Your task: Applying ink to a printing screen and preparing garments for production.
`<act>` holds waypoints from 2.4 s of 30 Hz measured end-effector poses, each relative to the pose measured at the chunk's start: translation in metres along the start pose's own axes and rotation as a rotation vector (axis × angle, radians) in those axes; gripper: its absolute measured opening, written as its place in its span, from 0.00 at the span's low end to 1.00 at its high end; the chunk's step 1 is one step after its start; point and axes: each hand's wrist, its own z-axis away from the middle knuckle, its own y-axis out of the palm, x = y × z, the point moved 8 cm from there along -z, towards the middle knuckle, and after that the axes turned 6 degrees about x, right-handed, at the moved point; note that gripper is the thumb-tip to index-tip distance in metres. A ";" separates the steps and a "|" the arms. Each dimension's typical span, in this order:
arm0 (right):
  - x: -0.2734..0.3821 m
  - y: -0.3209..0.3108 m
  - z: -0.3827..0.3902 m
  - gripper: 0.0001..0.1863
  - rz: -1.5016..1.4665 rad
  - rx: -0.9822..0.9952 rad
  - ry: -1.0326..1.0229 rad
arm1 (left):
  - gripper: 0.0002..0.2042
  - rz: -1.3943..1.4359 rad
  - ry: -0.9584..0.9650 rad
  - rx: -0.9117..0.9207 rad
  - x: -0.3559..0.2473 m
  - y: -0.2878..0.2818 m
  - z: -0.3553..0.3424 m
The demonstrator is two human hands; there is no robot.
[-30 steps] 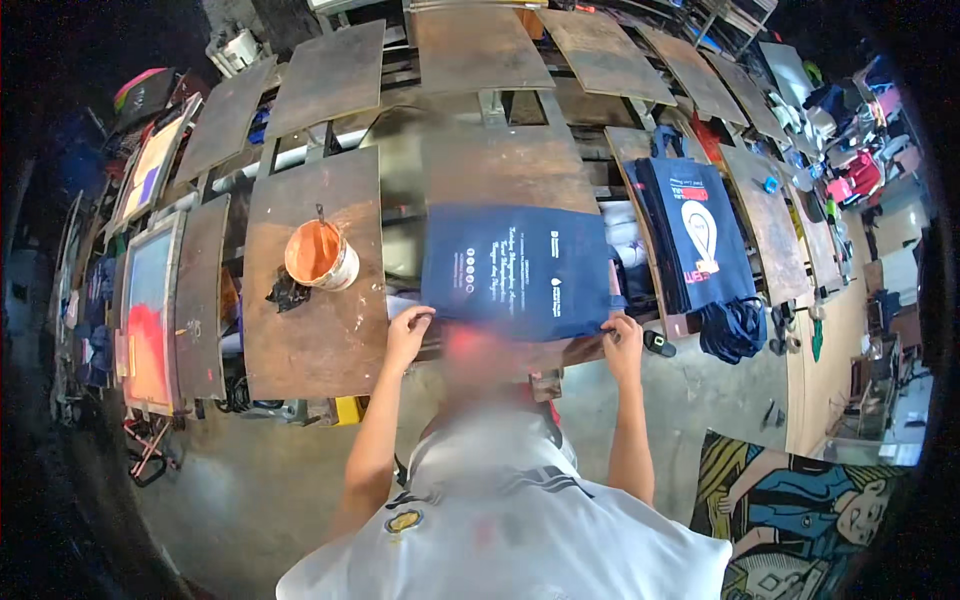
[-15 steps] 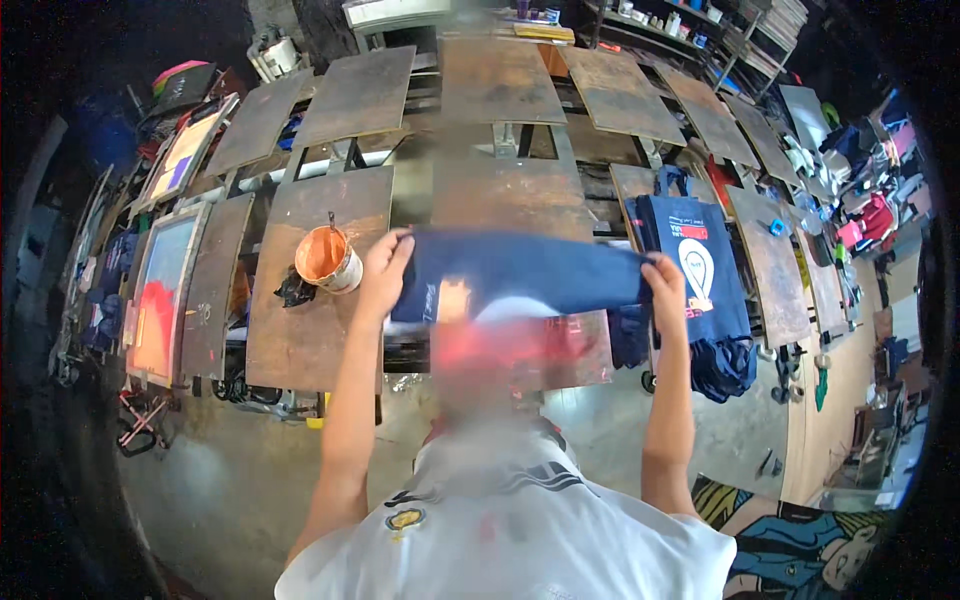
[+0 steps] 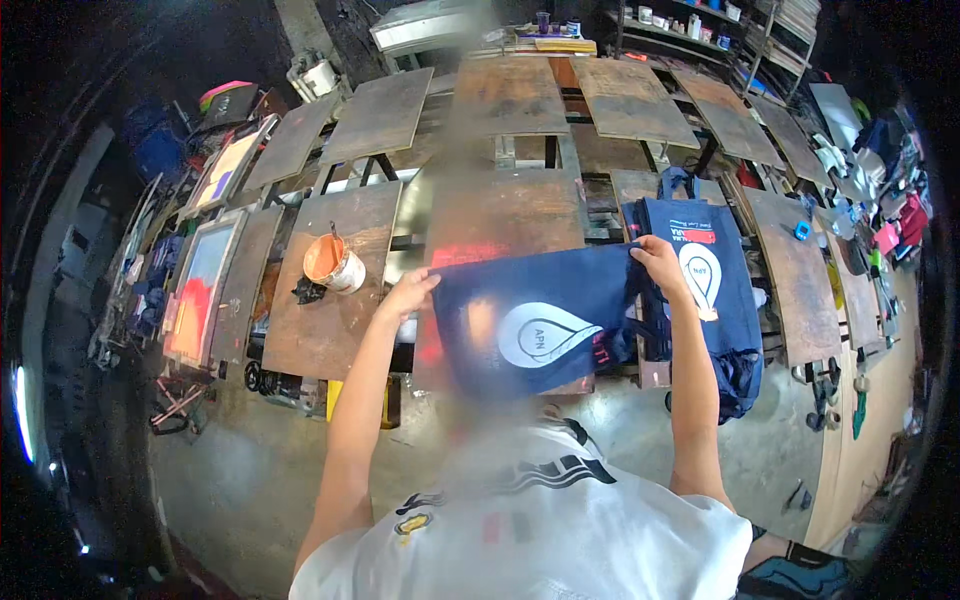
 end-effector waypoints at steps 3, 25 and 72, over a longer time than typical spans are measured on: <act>-0.003 0.003 -0.005 0.05 0.016 0.044 0.022 | 0.13 0.120 0.020 -0.032 0.020 0.003 -0.002; 0.027 0.048 -0.005 0.11 0.396 -0.065 -0.256 | 0.09 0.118 0.192 -0.244 0.021 -0.052 0.030; -0.075 0.096 0.042 0.19 0.287 -0.097 -0.067 | 0.28 0.443 -0.167 -0.430 0.240 0.000 0.122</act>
